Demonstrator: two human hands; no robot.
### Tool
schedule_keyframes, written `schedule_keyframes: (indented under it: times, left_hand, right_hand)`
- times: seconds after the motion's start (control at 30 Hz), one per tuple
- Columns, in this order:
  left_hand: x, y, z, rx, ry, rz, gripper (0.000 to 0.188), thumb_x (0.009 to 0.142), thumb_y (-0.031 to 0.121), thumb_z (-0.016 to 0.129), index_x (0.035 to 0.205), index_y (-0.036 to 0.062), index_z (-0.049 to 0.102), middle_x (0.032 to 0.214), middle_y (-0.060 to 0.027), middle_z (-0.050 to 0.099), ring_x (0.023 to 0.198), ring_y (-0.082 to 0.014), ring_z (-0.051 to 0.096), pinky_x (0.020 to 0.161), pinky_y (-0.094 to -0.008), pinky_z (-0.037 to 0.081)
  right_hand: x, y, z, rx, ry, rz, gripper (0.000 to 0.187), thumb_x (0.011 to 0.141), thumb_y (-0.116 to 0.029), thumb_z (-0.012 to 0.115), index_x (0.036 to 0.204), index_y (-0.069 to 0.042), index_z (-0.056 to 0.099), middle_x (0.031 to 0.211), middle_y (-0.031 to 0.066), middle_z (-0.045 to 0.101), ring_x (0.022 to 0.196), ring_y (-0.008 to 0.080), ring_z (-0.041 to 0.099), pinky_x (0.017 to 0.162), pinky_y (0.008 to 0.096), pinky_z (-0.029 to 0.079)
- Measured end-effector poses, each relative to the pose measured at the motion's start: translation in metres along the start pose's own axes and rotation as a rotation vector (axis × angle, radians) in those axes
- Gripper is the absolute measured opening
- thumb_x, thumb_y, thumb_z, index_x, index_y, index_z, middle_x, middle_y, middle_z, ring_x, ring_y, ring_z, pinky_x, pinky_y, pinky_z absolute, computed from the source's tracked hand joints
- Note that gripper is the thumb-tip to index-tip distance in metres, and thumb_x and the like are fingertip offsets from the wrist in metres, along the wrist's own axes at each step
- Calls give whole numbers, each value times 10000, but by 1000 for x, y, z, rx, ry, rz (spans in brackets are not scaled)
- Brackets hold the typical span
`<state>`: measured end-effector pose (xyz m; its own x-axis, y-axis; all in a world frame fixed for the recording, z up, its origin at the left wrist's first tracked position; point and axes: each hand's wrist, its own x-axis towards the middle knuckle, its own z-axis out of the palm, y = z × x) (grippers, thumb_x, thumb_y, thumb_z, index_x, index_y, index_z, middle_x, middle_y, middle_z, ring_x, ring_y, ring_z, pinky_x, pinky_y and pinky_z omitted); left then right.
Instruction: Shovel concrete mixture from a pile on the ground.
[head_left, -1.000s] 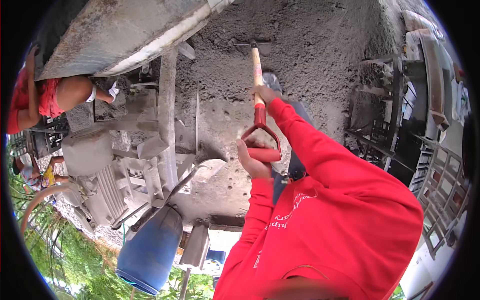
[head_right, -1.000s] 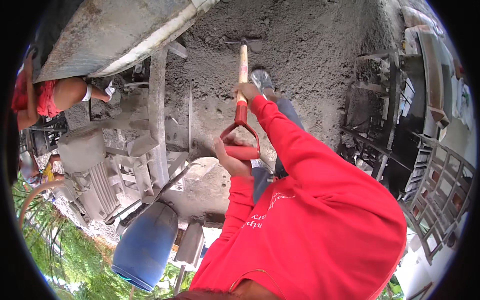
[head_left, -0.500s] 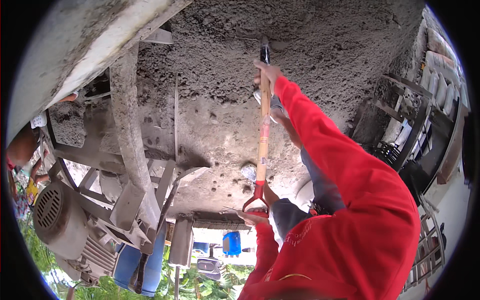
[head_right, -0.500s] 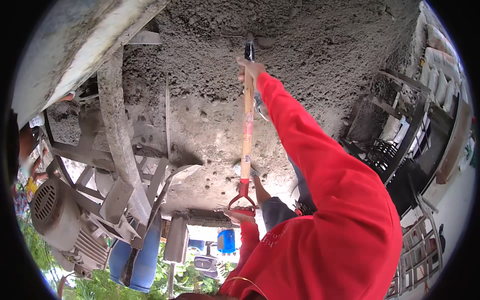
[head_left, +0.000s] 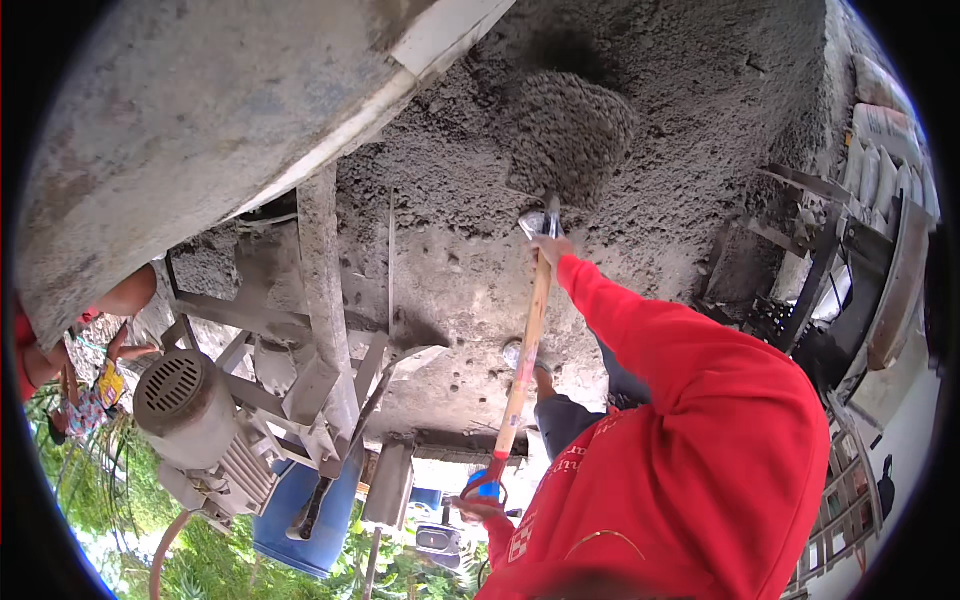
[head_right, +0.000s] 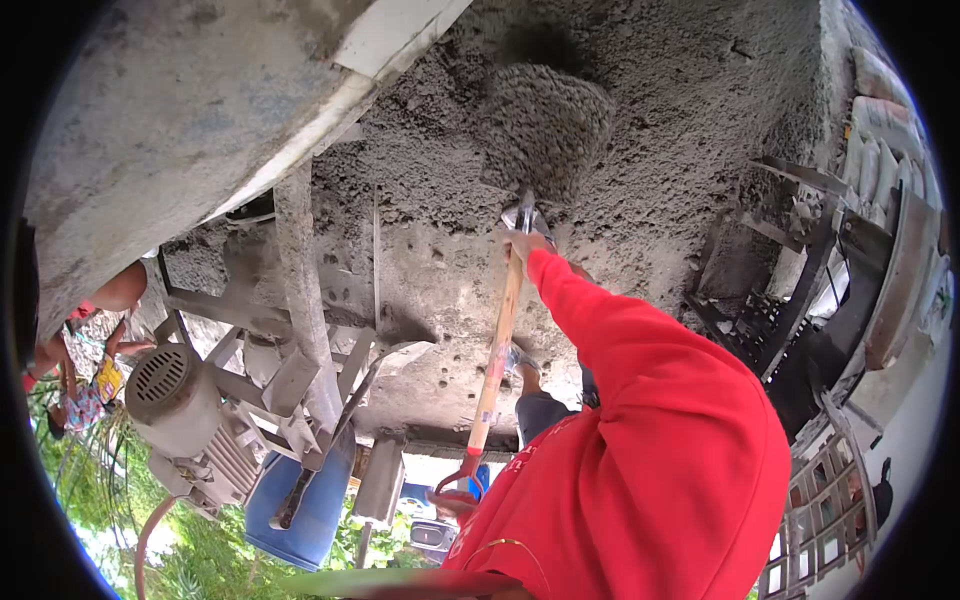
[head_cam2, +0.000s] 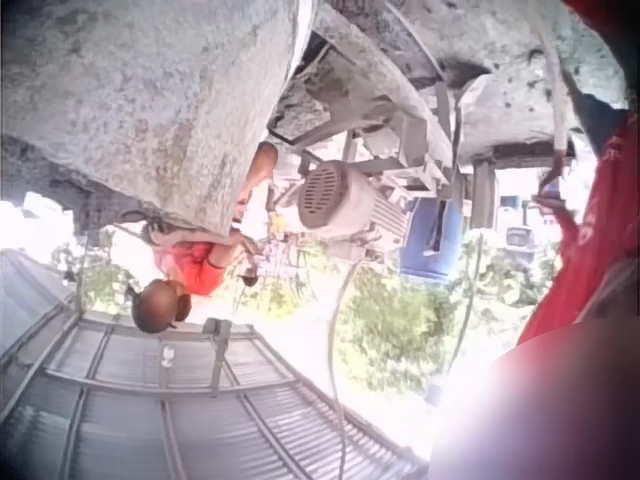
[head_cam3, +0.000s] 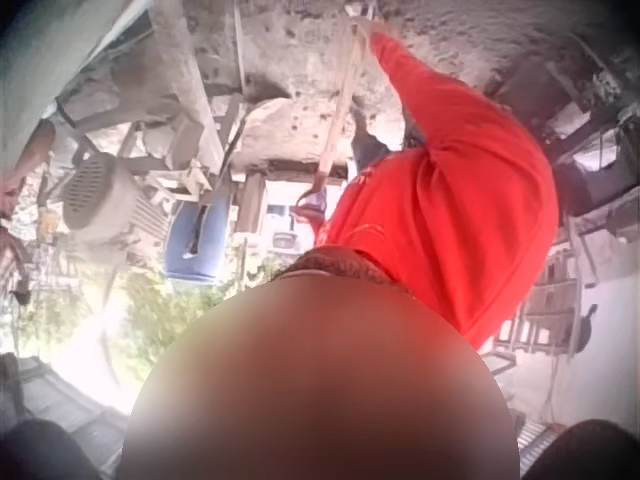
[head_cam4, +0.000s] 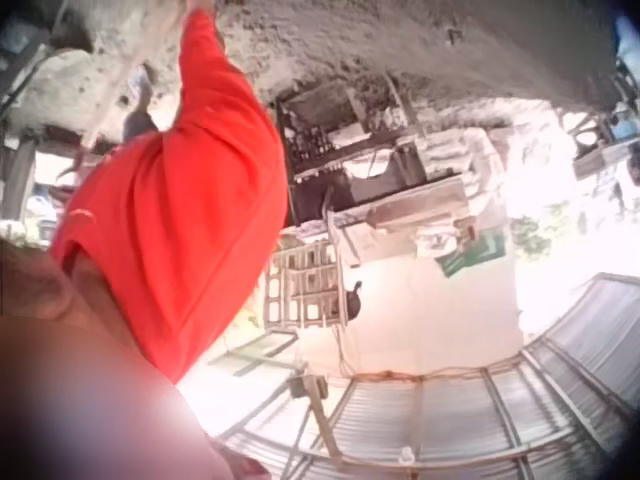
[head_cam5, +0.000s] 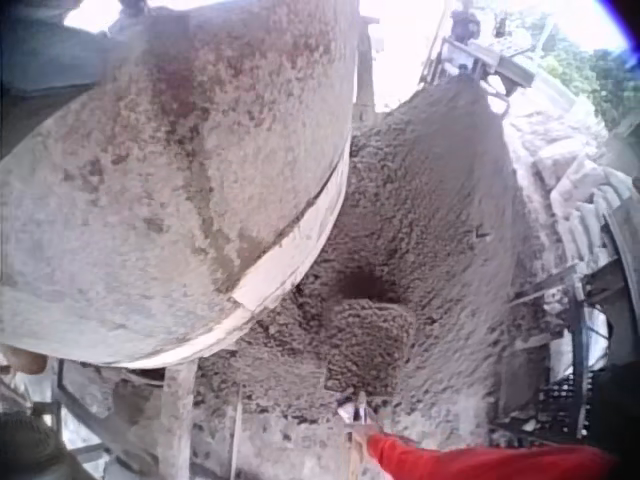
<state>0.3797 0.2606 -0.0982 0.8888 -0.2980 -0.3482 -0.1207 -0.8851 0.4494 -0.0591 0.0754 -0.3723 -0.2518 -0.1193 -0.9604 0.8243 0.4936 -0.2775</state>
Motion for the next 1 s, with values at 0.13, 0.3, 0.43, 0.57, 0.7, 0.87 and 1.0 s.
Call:
schedule_keyframes:
  times: [0.13, 0.3, 0.43, 0.57, 0.7, 0.87, 1.0]
  left_hand:
    - [-11, 43, -25, 97, -253, -127, 580, 851, 577, 486, 554, 84, 410, 469, -17, 385, 365, -130, 374, 327, -264, 329]
    - [-11, 99, -34, 236, -565, -271, 566, 853, 570, 489, 583, 75, 446, 482, -23, 407, 378, -137, 404, 343, -271, 347]
    - [28, 99, 50, 430, -1129, -543, 423, 879, 500, 497, 981, 102, 598, 534, -53, 519, 397, -172, 475, 365, -288, 395]
    - [-13, 91, 143, 743, -1447, -820, 342, 895, 435, 484, 930, 117, 604, 587, -55, 594, 383, -150, 524, 326, -266, 416]
    - [10, 25, 99, 686, -1500, -623, 408, 881, 477, 527, 900, 81, 625, 592, -47, 596, 442, -145, 560, 406, -257, 465]
    - [126, -34, -12, 332, -1163, -310, 513, 875, 537, 489, 918, 40, 610, 555, -78, 543, 449, -190, 520, 415, -306, 427]
    - [182, -47, -127, -123, -991, -299, 452, 853, 510, 536, 808, 61, 538, 541, -41, 479, 415, -167, 465, 392, -311, 424]
  right_hand:
    - [-70, 1, -51, 60, 166, 11, 146, 717, -85, 661, 660, -13, 547, 591, 106, 556, 441, 201, 527, 404, 334, 454]
    - [-121, -47, -139, 84, 438, -85, 134, 703, -60, 674, 684, 6, 559, 597, 103, 549, 454, 210, 534, 403, 342, 449]
    - [-104, -94, -210, -174, 630, -278, 199, 642, -123, 704, 714, 34, 607, 683, 140, 611, 509, 246, 581, 502, 376, 498]
    - [-77, -147, -285, -658, 931, -313, 463, 585, -290, 750, 803, 98, 623, 782, 184, 653, 724, 283, 664, 649, 374, 522]
    - [-128, -95, -280, -557, 918, -317, 467, 614, -312, 736, 838, 82, 620, 794, 182, 650, 745, 272, 659, 657, 353, 520]
    - [-178, 62, -246, 228, 361, -486, 257, 688, -216, 680, 783, 13, 612, 709, 136, 605, 579, 242, 600, 539, 381, 506]
    - [-206, 186, -160, 418, 289, -299, 238, 739, -167, 653, 872, -9, 536, 713, 107, 560, 538, 235, 566, 492, 353, 515]
